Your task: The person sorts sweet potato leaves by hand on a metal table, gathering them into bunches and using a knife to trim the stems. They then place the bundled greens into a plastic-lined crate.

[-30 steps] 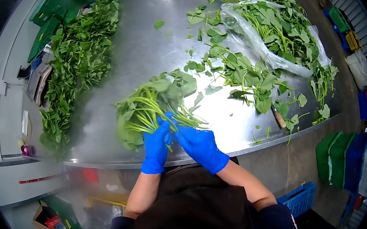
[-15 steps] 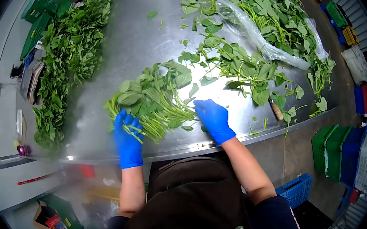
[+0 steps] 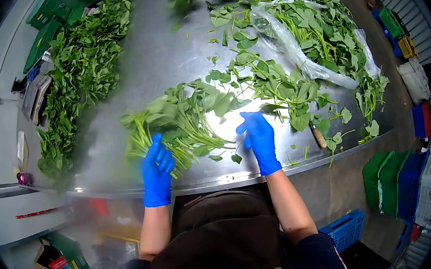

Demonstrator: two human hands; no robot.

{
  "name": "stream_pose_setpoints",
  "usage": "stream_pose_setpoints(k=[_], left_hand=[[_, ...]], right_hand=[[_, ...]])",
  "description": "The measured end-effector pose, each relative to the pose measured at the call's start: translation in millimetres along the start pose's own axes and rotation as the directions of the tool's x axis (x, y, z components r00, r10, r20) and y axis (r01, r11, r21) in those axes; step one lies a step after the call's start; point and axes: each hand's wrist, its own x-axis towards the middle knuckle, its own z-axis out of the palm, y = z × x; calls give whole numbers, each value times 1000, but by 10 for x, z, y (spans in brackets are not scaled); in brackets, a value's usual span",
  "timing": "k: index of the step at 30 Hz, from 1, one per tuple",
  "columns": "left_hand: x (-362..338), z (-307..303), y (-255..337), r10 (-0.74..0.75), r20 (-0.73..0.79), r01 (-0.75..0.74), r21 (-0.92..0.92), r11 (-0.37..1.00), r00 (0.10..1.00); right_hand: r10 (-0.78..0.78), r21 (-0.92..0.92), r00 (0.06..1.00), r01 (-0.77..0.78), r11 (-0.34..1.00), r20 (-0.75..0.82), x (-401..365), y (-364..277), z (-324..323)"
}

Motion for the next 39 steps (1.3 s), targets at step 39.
stream_pose_setpoints(k=[39], left_hand=[[-161, 443, -362, -49, -28, 56, 366, 929, 998]], right_hand=[[236, 30, 784, -308, 951, 574, -321, -433, 361]])
